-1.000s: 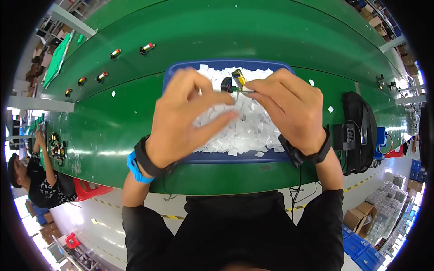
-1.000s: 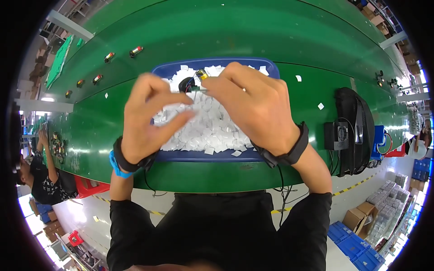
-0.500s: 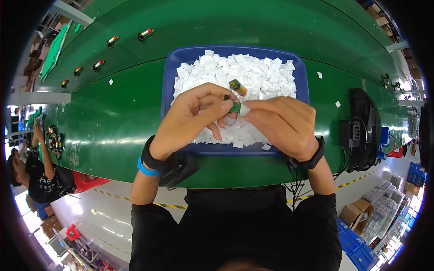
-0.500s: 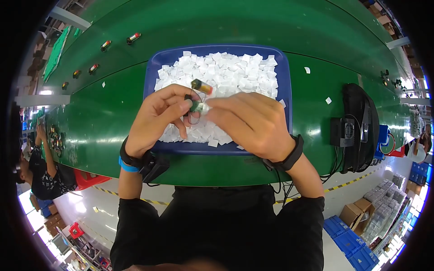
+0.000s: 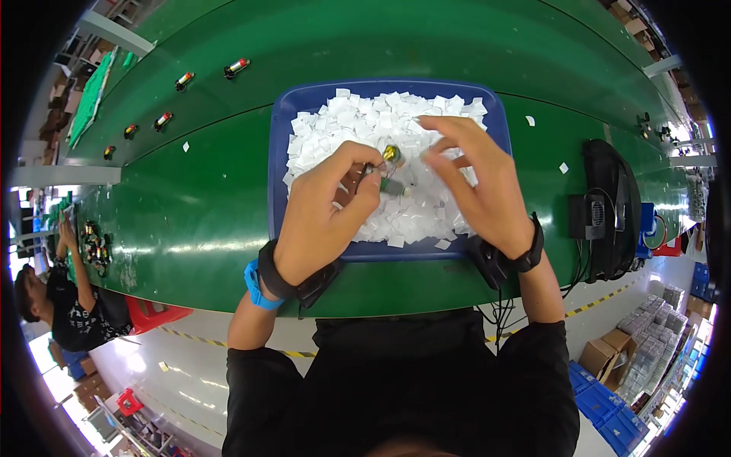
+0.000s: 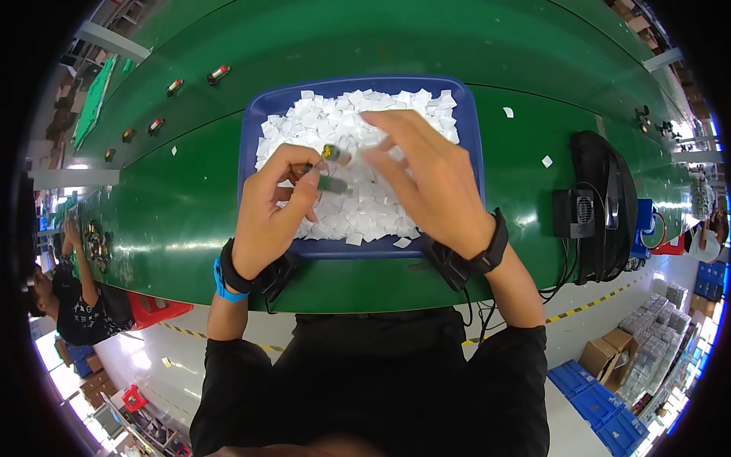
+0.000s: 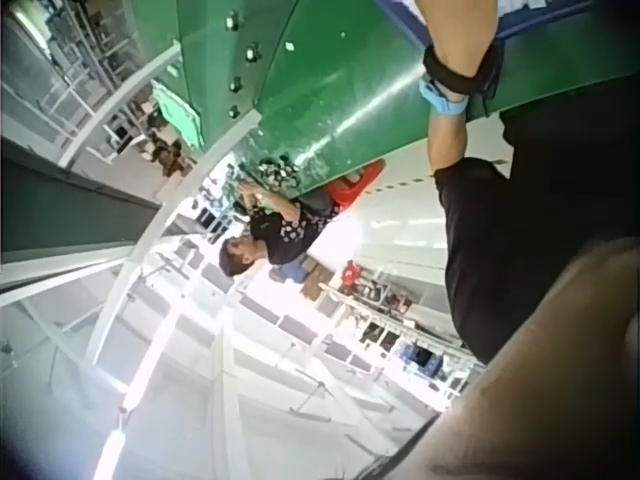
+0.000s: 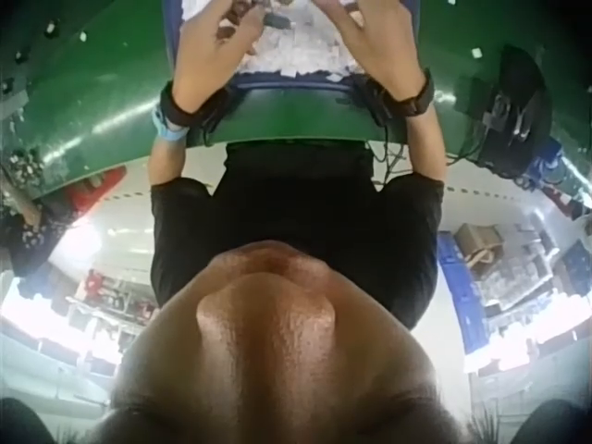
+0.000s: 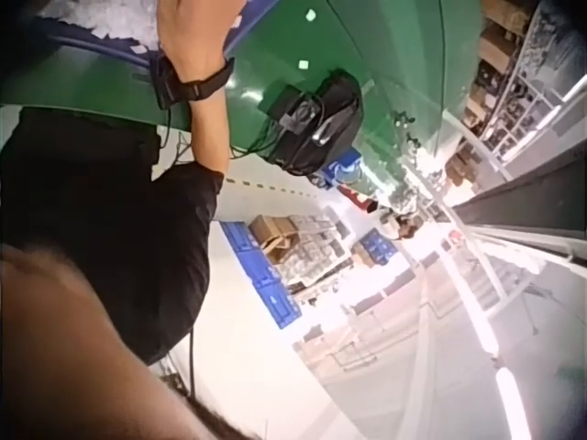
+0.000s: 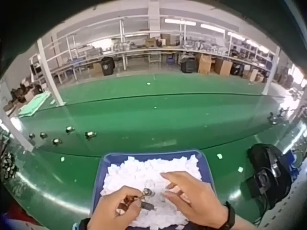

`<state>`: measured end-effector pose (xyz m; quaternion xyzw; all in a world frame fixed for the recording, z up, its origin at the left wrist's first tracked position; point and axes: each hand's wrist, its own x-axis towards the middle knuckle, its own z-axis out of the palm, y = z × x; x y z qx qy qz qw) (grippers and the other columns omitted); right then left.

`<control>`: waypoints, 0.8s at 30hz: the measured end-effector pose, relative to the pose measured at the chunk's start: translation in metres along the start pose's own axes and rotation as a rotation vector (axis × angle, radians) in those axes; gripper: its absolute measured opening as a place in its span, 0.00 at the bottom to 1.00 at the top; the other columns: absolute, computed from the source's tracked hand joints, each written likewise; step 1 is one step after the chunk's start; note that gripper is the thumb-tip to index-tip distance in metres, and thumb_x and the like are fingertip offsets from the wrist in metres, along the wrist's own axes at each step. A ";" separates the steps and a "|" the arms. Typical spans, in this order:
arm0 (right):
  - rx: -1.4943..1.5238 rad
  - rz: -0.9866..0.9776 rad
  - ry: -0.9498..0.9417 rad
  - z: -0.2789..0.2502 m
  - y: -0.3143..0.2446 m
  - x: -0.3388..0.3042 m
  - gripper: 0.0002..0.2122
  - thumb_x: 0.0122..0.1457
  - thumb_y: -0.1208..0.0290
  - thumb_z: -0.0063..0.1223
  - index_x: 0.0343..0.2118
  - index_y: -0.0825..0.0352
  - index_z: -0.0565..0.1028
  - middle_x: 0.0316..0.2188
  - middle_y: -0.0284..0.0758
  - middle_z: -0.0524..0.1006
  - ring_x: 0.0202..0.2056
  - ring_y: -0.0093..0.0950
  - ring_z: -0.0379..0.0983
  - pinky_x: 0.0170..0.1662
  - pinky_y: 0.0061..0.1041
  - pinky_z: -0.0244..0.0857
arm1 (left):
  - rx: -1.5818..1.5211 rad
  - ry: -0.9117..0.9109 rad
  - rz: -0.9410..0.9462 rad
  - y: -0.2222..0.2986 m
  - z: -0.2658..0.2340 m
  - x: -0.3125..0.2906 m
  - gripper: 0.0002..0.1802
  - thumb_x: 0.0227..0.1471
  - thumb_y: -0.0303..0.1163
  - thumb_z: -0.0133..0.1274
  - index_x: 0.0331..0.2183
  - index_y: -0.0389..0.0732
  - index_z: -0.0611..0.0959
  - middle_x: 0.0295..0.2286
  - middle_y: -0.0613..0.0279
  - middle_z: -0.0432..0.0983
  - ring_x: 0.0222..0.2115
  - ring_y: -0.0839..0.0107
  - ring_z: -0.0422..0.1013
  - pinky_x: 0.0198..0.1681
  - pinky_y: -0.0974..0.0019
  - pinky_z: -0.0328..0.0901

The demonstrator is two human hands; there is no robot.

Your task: The person picks up a battery and a circuit board, fits them together by hand, and places the assembled unit onto the green conveyor belt.

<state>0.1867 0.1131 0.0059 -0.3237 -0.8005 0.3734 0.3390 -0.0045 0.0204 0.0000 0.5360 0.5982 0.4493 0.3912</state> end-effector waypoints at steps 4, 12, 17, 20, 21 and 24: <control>0.219 -0.016 -0.155 0.002 0.001 -0.006 0.10 0.57 0.77 0.58 0.42 0.69 0.76 0.38 0.33 0.77 0.37 0.24 0.76 0.39 0.23 0.70 | -0.121 -0.044 0.051 -0.003 0.004 -0.003 0.08 0.55 0.28 0.53 0.39 0.38 0.75 0.22 0.65 0.72 0.23 0.79 0.70 0.25 0.74 0.65; 0.276 0.036 -0.217 -0.002 0.003 -0.009 0.12 0.50 0.78 0.65 0.38 0.67 0.77 0.37 0.33 0.78 0.37 0.25 0.74 0.39 0.22 0.69 | 0.214 -0.111 -0.125 0.014 0.006 -0.008 0.04 0.56 0.26 0.47 0.35 0.38 0.71 0.27 0.59 0.75 0.25 0.73 0.71 0.29 0.69 0.65; 0.066 -0.256 -0.193 -0.003 0.009 -0.002 0.12 0.43 0.79 0.69 0.31 0.65 0.78 0.33 0.31 0.79 0.34 0.28 0.73 0.37 0.22 0.67 | 0.151 -0.148 -0.040 0.003 0.002 -0.007 0.03 0.56 0.27 0.43 0.33 0.40 0.71 0.33 0.57 0.75 0.32 0.70 0.70 0.38 0.67 0.64; 0.040 -0.380 -0.173 0.000 0.006 -0.001 0.11 0.42 0.80 0.68 0.29 0.65 0.78 0.32 0.31 0.80 0.33 0.30 0.72 0.34 0.23 0.66 | -0.234 -0.129 0.008 -0.010 0.001 -0.007 0.05 0.57 0.29 0.42 0.34 0.40 0.71 0.37 0.60 0.74 0.38 0.70 0.68 0.45 0.67 0.61; 0.027 -0.443 -0.159 0.001 0.006 -0.001 0.11 0.41 0.80 0.68 0.28 0.64 0.78 0.32 0.30 0.80 0.33 0.30 0.72 0.33 0.23 0.65 | -0.234 -0.127 0.004 -0.008 0.000 -0.005 0.05 0.57 0.29 0.42 0.34 0.40 0.71 0.37 0.60 0.74 0.38 0.70 0.68 0.45 0.67 0.61; -0.008 -0.541 -0.137 0.008 0.003 -0.004 0.10 0.42 0.80 0.67 0.28 0.65 0.78 0.33 0.30 0.81 0.32 0.30 0.71 0.32 0.23 0.65 | -0.593 -0.219 -0.319 0.004 -0.006 0.000 0.09 0.59 0.31 0.41 0.37 0.38 0.73 0.39 0.63 0.73 0.40 0.73 0.66 0.46 0.69 0.59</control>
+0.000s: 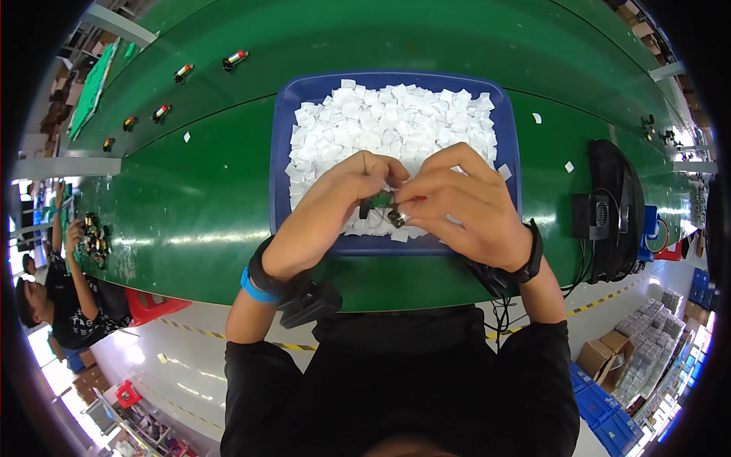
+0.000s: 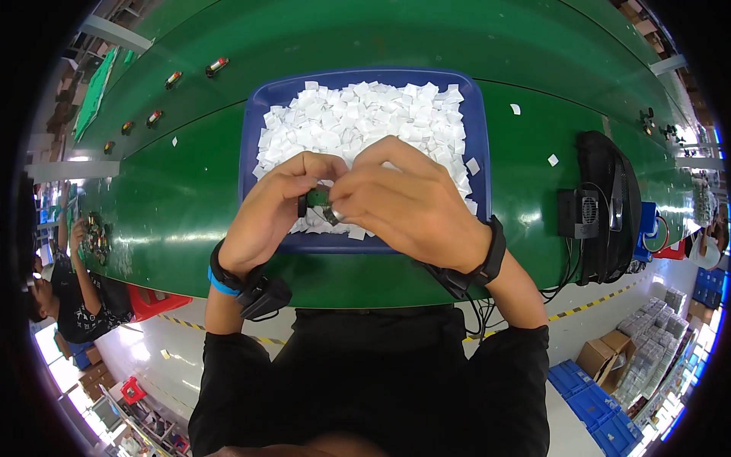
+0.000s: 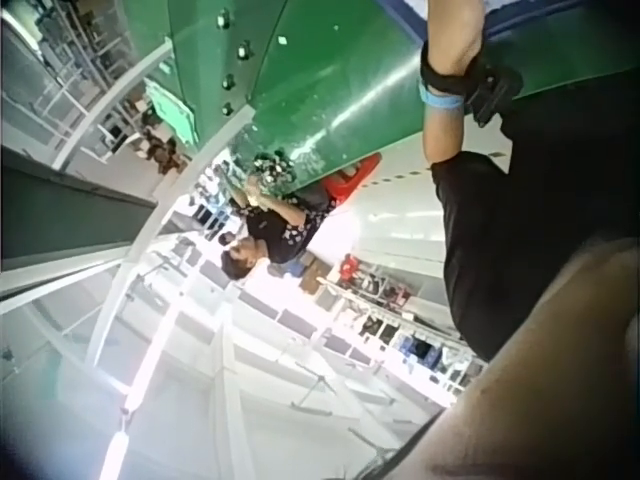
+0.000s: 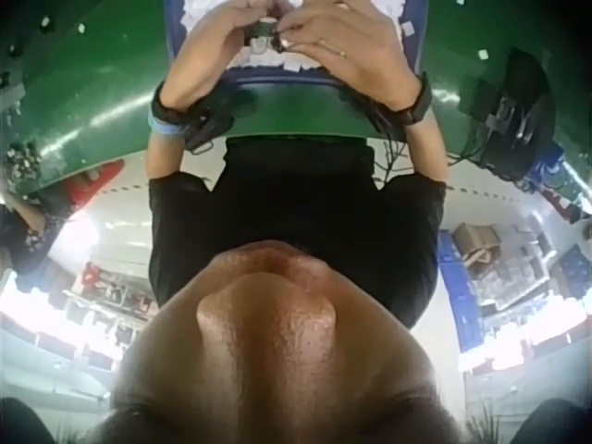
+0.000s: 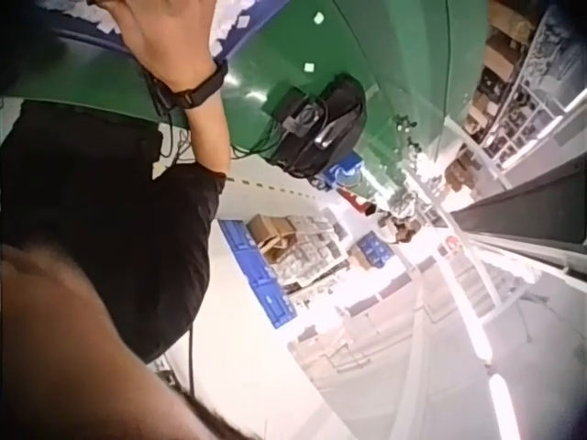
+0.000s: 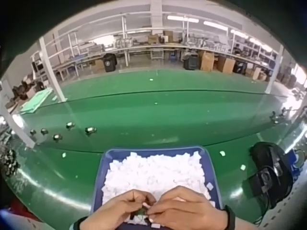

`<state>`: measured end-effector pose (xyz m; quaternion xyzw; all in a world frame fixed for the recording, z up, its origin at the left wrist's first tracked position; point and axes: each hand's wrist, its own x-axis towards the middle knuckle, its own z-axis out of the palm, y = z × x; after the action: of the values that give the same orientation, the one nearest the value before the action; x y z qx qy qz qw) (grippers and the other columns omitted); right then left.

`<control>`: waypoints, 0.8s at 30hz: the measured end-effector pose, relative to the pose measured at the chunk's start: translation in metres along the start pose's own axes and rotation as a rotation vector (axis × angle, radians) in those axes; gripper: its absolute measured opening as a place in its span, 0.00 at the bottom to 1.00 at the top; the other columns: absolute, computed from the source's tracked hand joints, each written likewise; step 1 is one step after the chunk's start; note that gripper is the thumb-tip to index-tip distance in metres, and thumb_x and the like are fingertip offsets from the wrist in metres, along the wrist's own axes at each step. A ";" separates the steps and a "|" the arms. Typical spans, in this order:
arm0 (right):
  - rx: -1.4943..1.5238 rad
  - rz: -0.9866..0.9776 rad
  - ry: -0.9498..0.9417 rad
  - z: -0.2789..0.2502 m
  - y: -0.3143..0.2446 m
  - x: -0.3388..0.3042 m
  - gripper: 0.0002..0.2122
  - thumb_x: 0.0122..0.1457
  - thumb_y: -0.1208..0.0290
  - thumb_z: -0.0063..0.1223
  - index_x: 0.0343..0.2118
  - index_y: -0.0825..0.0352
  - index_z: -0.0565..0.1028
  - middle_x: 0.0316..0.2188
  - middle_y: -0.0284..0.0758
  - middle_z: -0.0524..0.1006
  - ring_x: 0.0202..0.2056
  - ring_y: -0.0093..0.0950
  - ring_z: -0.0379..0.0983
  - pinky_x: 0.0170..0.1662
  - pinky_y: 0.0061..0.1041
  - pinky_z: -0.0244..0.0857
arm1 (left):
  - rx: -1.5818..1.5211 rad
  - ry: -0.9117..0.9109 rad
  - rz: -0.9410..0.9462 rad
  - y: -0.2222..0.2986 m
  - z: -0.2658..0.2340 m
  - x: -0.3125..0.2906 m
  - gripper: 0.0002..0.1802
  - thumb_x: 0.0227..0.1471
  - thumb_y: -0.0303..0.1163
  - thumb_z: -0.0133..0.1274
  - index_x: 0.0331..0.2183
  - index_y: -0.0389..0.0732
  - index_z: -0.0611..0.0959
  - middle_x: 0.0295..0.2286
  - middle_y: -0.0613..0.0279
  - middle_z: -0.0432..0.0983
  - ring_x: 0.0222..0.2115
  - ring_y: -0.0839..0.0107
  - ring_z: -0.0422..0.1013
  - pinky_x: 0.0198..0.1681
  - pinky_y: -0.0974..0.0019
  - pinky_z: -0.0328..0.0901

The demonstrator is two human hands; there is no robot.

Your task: The person picks up a battery and a circuit board, fits them together by hand, and places the assembled unit onto the green conveyor belt.

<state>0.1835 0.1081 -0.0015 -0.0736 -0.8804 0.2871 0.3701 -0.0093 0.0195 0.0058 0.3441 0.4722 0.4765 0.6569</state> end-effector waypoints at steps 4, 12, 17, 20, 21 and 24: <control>-0.075 -0.055 0.047 0.001 -0.002 0.000 0.10 0.43 0.80 0.67 0.29 0.65 0.78 0.33 0.30 0.82 0.32 0.29 0.70 0.31 0.23 0.65 | -0.030 0.018 0.019 0.002 -0.002 0.001 0.13 0.61 0.32 0.41 0.43 0.37 0.75 0.39 0.64 0.74 0.39 0.76 0.67 0.45 0.70 0.61; -0.073 0.020 0.118 -0.001 -0.002 -0.002 0.12 0.39 0.79 0.70 0.30 0.64 0.81 0.33 0.30 0.83 0.30 0.28 0.69 0.28 0.21 0.64 | 0.188 -0.061 -0.015 0.006 -0.009 -0.008 0.14 0.57 0.25 0.47 0.46 0.37 0.76 0.37 0.62 0.75 0.31 0.79 0.70 0.31 0.75 0.66; -0.224 -0.055 0.102 0.001 0.000 -0.003 0.13 0.39 0.78 0.70 0.32 0.64 0.81 0.33 0.30 0.83 0.31 0.28 0.70 0.27 0.21 0.65 | 0.158 -0.023 0.149 -0.009 -0.002 -0.005 0.15 0.55 0.22 0.49 0.47 0.36 0.75 0.36 0.61 0.76 0.29 0.79 0.70 0.26 0.75 0.67; -0.248 -0.069 0.108 -0.001 0.002 -0.003 0.13 0.39 0.79 0.69 0.32 0.64 0.81 0.33 0.29 0.82 0.31 0.28 0.71 0.28 0.21 0.66 | 0.325 0.007 0.130 -0.002 0.001 -0.007 0.17 0.54 0.22 0.53 0.47 0.35 0.74 0.37 0.59 0.76 0.31 0.78 0.72 0.26 0.75 0.69; -0.260 -0.077 0.112 -0.001 0.002 -0.003 0.13 0.40 0.79 0.69 0.32 0.64 0.81 0.33 0.29 0.82 0.31 0.28 0.71 0.28 0.21 0.66 | 0.325 0.008 0.130 -0.001 0.002 -0.008 0.17 0.54 0.22 0.53 0.47 0.35 0.74 0.37 0.59 0.76 0.31 0.78 0.72 0.26 0.75 0.69; -0.280 -0.117 0.105 -0.001 0.006 -0.003 0.13 0.40 0.79 0.69 0.32 0.65 0.81 0.32 0.29 0.81 0.31 0.28 0.72 0.28 0.21 0.67 | 0.254 -0.043 0.148 0.000 0.005 -0.007 0.19 0.53 0.21 0.57 0.47 0.34 0.73 0.38 0.56 0.76 0.32 0.76 0.72 0.26 0.75 0.70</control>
<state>0.1852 0.1120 -0.0058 -0.0880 -0.8940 0.1354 0.4180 -0.0054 0.0126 0.0099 0.4686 0.4879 0.4523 0.5812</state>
